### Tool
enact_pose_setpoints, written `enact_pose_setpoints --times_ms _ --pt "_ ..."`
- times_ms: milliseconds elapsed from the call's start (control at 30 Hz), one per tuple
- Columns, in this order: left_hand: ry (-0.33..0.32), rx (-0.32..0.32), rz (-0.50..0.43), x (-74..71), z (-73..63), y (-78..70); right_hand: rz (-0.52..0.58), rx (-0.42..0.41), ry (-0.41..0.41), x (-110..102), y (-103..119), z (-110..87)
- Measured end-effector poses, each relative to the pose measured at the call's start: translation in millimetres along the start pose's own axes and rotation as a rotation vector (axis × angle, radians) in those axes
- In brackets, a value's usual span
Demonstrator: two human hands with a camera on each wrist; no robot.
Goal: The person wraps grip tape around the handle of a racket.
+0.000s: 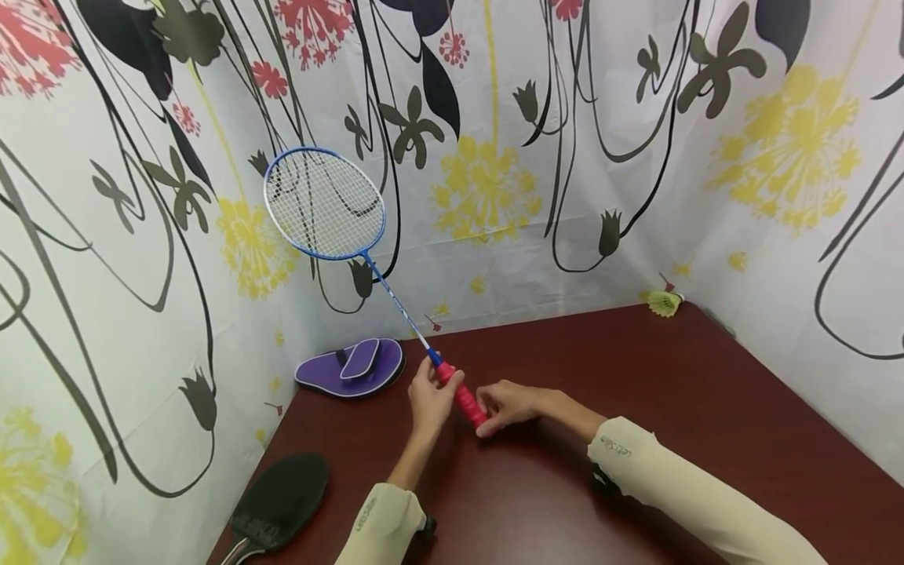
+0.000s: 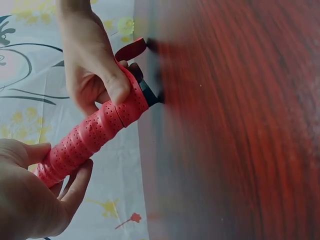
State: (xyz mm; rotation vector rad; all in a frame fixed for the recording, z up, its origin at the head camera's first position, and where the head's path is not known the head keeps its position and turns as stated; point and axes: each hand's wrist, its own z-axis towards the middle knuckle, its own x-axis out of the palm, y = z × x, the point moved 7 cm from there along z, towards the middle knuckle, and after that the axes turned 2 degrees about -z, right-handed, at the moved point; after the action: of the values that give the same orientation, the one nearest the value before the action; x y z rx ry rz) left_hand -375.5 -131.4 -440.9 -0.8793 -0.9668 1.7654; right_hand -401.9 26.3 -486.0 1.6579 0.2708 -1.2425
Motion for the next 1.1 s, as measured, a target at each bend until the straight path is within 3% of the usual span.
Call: enact_pose_setpoints --times_ms 300,467,667,900,1100 --pt "0.010 -0.024 -0.033 -10.8 3.7 7.3 0.000 -0.127 0.040 -8 4 0.0" --pt "0.054 -0.025 -0.043 -10.9 8.2 8.1 0.006 -0.111 0.033 -11 -2 3.0" --pt "0.117 -0.001 0.013 -2.8 11.9 7.5 0.026 -0.064 0.104 -11 -6 2.5" --pt "0.077 0.010 0.085 -3.3 14.2 3.2 0.002 -0.033 0.087 -14 -5 6.7" --pt "0.010 -0.032 0.065 -6.3 11.7 7.3 0.054 -0.004 0.084 -3 -7 11.2"
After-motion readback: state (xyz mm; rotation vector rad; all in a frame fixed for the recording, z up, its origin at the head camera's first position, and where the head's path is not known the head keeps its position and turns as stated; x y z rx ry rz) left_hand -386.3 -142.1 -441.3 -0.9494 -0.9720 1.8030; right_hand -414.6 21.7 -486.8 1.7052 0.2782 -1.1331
